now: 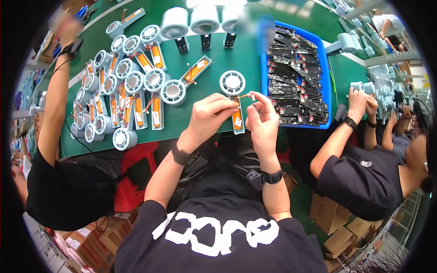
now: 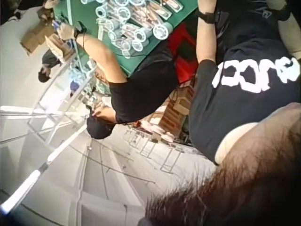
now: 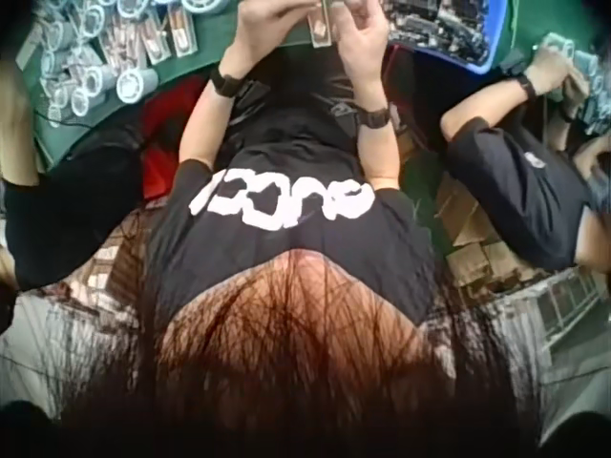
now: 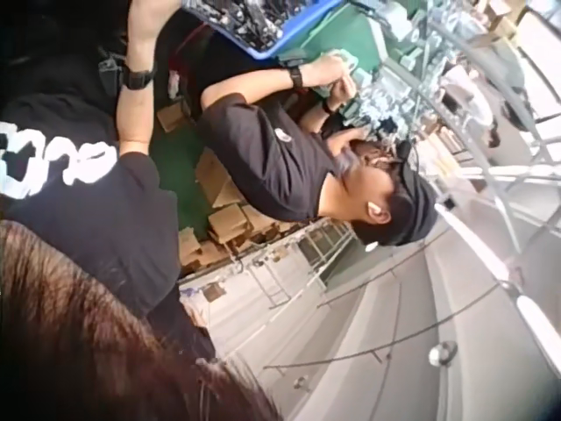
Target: Assembling small electronic components by attaching plastic housings to circuit boards on an assembly line.
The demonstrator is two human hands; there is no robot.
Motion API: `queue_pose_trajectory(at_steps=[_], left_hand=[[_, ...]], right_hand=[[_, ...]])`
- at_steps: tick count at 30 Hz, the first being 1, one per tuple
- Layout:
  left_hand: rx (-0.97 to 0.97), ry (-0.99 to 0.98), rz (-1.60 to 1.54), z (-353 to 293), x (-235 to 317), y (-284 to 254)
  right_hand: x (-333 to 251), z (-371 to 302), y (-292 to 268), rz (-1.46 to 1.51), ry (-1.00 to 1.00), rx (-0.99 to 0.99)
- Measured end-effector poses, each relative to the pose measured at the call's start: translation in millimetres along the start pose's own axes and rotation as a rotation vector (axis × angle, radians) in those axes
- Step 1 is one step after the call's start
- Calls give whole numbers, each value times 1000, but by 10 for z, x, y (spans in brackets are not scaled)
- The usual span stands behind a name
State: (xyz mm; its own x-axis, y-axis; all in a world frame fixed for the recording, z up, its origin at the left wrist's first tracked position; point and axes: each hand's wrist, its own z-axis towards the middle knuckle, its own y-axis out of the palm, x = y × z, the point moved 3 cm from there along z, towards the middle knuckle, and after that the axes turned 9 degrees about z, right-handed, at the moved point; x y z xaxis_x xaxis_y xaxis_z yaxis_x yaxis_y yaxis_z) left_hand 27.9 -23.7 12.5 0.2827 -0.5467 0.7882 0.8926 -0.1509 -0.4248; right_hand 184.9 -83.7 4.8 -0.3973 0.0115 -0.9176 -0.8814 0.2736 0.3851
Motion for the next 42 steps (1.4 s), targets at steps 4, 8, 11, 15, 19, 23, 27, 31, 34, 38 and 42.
queue_pose_trajectory(at_steps=[4, 8, 11, 15, 19, 23, 27, 31, 34, 38, 42], left_hand=[[27, 44, -18, 36, -39, 30], [41, 69, -19, 36, -33, 31], [44, 64, -21, 34, -24, 29], [49, 91, -33, 42, -10, 27], [52, 135, -48, 63, -17, 23], [37, 119, -69, 69, -30, 11], [18, 91, -69, 66, -33, 3], [5, 84, -42, 74, -30, -2], [12, 95, -12, 74, -39, 3], [14, 119, -75, 83, -89, 15], [-44, -26, -188, 61, -132, 45]], right_hand=[[-52, -68, 12, -248, -89, -58], [-77, -85, 10, -506, -238, -92], [-57, -106, 4, -565, -286, -86], [-72, -107, 19, -613, -364, -75], [-129, -111, 47, -743, -508, -118], [-114, -117, 19, -783, -524, -123], [-119, -121, 21, -840, -598, -150], [-141, -108, 39, -891, -621, -173], [-131, -97, 34, -894, -609, -184], [-103, -84, 24, -907, -612, -219], [-95, -81, 19, -905, -606, -238]])
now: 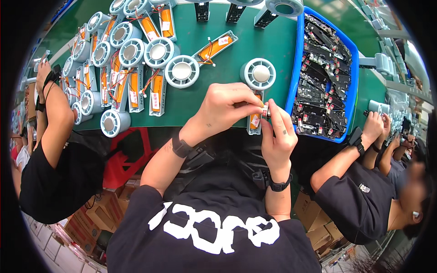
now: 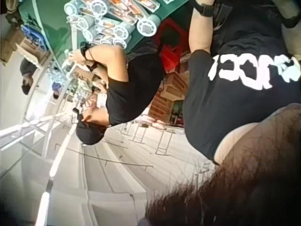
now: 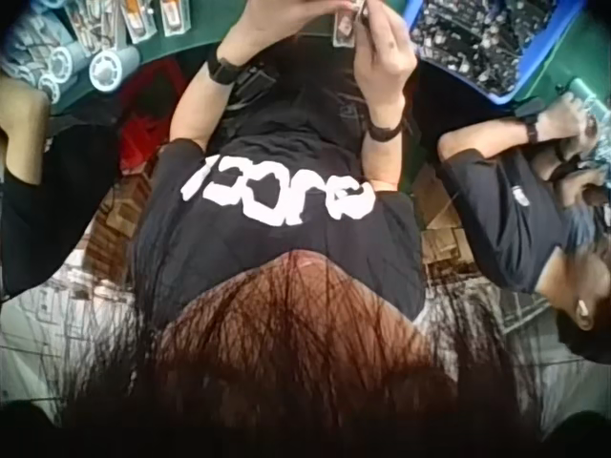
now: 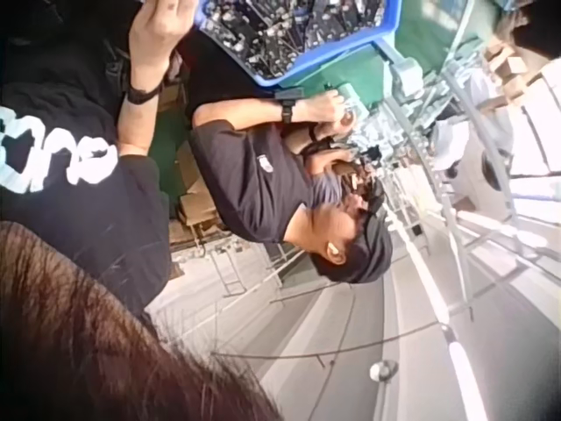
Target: Assembling small electronic components by attaching plastic housings to circuit boards on an assembly line.
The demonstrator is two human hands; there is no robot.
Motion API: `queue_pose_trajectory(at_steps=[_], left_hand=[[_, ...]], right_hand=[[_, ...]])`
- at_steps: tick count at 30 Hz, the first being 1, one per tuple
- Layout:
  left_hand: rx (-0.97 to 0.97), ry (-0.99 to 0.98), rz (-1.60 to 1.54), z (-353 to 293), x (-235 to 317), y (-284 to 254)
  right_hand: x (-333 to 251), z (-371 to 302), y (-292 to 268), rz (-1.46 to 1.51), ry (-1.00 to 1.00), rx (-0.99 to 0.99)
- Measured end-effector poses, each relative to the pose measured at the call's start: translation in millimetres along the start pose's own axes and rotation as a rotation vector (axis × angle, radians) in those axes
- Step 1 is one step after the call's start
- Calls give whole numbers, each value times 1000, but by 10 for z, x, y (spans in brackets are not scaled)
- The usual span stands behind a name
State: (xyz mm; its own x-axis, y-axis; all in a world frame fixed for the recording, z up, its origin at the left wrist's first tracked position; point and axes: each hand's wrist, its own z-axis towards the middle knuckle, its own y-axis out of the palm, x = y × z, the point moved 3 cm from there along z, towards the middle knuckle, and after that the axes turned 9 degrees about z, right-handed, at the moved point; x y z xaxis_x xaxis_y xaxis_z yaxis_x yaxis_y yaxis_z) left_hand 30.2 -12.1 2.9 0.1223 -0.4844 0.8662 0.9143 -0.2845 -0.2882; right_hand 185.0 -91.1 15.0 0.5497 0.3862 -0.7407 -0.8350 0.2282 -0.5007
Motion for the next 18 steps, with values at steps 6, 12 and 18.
queue_pose_trajectory(at_steps=[6, 12, 18], left_hand=[[-21, -214, -155, -26, -41, -11], [-59, -326, -241, -30, -76, -12], [-66, -293, -210, -14, -67, -19]], right_hand=[[-48, 0, 12, -75, 9, -25], [-80, 42, -33, -95, -1, -81], [-67, 69, -46, -72, 12, -138]])
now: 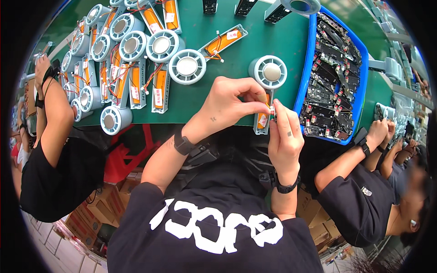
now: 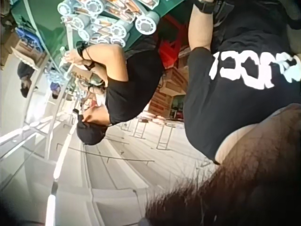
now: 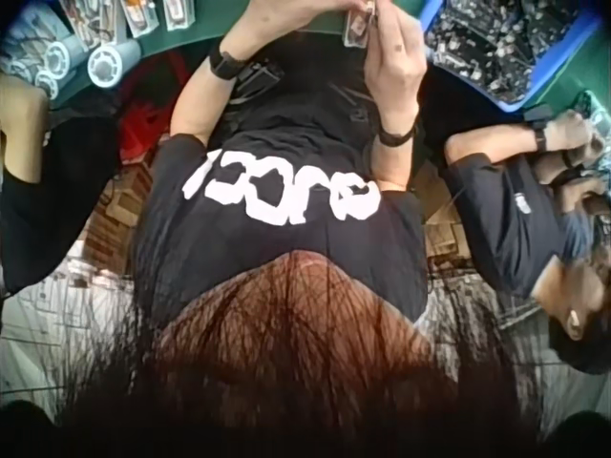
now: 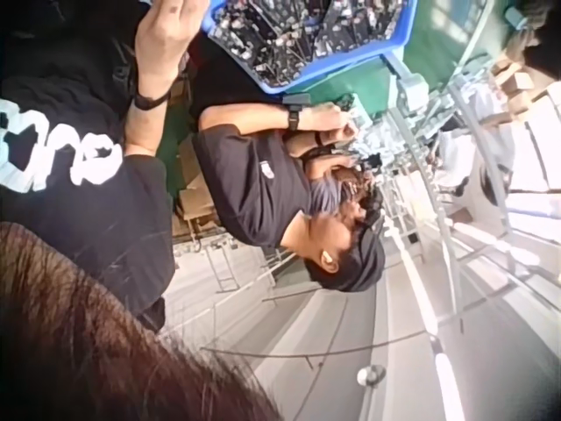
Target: Assembling small electronic components by attaching plastic housings to circuit boards on an assembly line.
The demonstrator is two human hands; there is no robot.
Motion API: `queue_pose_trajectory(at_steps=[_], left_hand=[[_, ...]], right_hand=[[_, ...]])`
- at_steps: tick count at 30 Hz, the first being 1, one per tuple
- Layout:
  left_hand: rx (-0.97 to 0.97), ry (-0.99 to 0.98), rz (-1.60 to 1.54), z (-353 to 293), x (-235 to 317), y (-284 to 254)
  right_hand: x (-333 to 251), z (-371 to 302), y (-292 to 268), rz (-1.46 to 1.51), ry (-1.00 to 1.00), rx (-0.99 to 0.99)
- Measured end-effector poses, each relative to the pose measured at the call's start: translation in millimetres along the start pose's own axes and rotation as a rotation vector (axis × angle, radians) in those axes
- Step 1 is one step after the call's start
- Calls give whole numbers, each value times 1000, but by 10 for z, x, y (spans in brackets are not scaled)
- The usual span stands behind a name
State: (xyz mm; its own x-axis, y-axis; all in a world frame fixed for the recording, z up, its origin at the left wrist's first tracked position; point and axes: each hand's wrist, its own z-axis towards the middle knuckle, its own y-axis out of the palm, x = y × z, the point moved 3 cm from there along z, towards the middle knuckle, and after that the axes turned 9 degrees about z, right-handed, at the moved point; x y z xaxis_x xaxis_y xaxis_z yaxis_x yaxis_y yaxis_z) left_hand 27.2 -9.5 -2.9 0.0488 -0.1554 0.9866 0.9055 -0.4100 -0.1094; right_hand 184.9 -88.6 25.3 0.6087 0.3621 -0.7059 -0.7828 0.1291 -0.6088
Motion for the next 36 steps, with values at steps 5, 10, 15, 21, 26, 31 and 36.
queue_pose_trajectory(at_steps=[5, 10, 15, 21, 26, 31, 36], left_hand=[[-16, 63, 44, 31, -10, 6], [-8, 81, 2, 52, -32, 5], [60, 237, 113, 17, 27, 12], [283, 146, 633, -196, 124, -50], [172, 130, 451, -227, 124, 60], [214, 259, 405, -223, 66, 111], [227, 500, 612, -102, 133, 85]], right_hand=[[3, -5, -10, -6, 27, -15], [-13, 29, -9, 14, 12, -13], [8, -60, -15, 104, 74, 43], [76, -15, 41, 574, 390, 225], [164, 0, 54, 792, 444, 295], [148, 42, 65, 1096, 493, 331], [135, 27, 117, 1181, 510, 333]])
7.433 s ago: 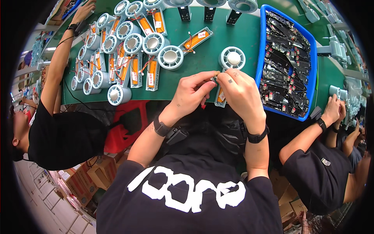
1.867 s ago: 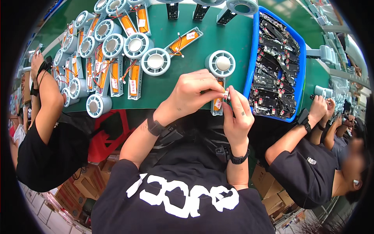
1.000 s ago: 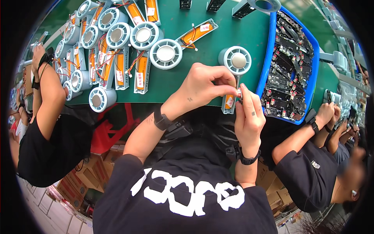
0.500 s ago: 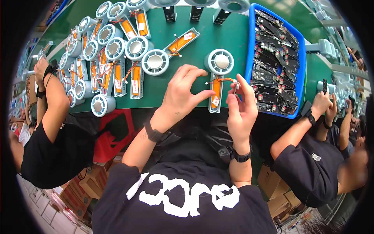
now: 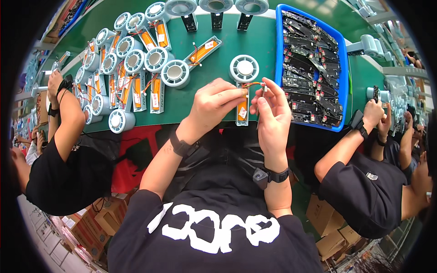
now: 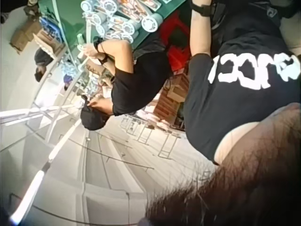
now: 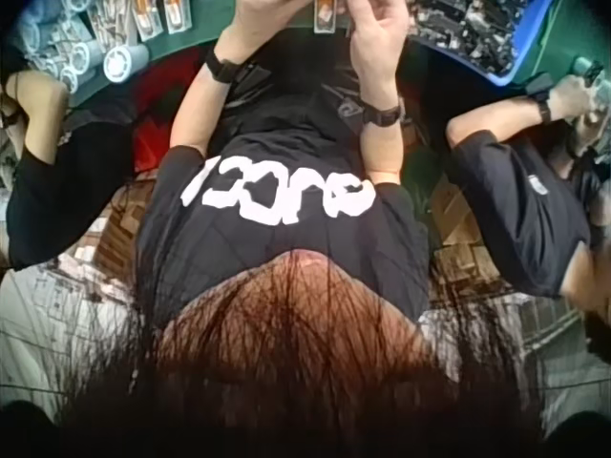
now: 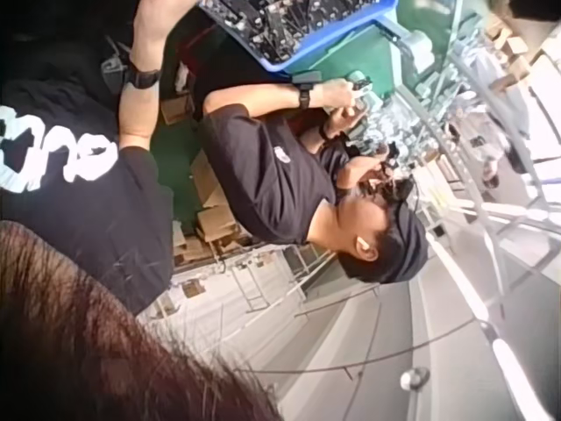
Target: Assembling small electronic components by attaching plastic housings to circuit boards on an assembly line.
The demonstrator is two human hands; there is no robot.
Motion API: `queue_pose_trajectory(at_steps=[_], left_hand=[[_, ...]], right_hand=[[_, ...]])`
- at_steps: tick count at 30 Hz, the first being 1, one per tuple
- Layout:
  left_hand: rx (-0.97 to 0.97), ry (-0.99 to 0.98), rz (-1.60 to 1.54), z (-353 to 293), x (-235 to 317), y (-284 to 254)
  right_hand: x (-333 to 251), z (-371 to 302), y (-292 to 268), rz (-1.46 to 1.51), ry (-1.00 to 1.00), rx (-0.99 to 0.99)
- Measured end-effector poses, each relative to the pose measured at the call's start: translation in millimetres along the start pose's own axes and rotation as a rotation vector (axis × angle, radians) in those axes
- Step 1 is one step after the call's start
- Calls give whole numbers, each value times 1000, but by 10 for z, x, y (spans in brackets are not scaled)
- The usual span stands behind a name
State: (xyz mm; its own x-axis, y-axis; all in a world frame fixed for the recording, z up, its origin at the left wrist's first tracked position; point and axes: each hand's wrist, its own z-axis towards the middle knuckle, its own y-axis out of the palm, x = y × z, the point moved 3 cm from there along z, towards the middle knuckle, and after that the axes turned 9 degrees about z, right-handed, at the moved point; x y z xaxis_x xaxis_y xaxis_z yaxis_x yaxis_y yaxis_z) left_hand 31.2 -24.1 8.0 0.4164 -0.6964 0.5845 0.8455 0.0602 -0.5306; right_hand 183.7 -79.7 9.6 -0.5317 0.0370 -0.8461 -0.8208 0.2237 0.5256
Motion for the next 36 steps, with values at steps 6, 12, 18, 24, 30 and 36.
queue_pose_trajectory(at_steps=[6, 12, 18, 24, 30, 36], left_hand=[[-87, 178, 109, 108, -6, 59], [-134, 300, 139, 159, -14, 88], [-219, 371, 201, 179, 18, 53], [-257, 407, 198, 227, -9, -23], [-193, 302, 78, 184, -42, -20], [-182, 370, 62, 207, -107, -18]], right_hand=[[-13, -48, -22, -22, 9, 30], [-3, -48, -45, 3, 10, 4], [-11, -69, -88, -110, -27, -8], [-77, -36, 65, -597, -176, 15], [-5, -18, 99, -575, -138, 75], [104, 11, 19, -18, 49, 87]])
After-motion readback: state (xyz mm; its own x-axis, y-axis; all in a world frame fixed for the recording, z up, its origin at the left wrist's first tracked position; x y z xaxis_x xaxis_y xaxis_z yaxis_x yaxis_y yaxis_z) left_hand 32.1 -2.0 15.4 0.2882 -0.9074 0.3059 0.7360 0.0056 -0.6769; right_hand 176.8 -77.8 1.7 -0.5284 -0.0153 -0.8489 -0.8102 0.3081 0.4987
